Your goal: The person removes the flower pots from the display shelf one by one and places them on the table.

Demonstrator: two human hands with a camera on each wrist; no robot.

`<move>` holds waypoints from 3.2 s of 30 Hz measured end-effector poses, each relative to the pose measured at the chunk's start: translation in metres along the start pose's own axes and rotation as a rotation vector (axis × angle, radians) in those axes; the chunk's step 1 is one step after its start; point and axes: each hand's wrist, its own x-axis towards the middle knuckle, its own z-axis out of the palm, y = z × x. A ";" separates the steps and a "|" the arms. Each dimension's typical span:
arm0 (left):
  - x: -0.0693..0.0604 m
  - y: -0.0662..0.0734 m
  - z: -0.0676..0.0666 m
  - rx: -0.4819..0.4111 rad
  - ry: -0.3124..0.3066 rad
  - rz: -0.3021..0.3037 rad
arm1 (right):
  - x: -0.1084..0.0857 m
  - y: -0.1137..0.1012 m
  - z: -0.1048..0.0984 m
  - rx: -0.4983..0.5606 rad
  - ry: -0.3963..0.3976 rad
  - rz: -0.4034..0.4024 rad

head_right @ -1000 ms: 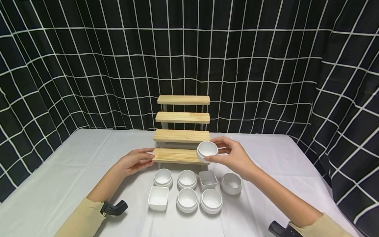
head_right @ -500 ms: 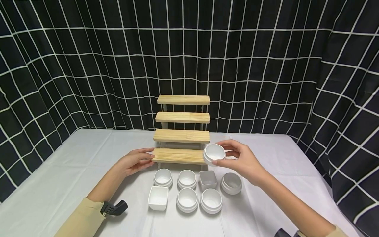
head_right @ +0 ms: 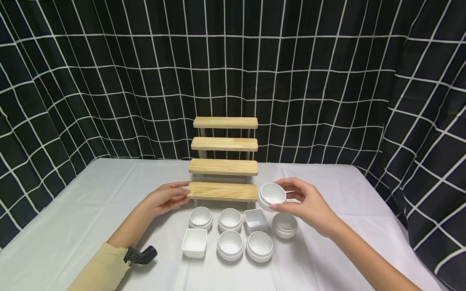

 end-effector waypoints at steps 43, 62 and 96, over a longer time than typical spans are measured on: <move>0.001 0.000 0.000 -0.007 0.012 -0.005 | -0.035 0.046 -0.035 0.124 -0.247 -0.070; 0.002 0.000 0.000 -0.012 0.003 -0.001 | -0.043 0.065 -0.044 0.159 -0.359 -0.043; 0.002 -0.001 -0.001 -0.009 0.012 -0.002 | -0.044 0.074 -0.039 0.087 -0.490 -0.012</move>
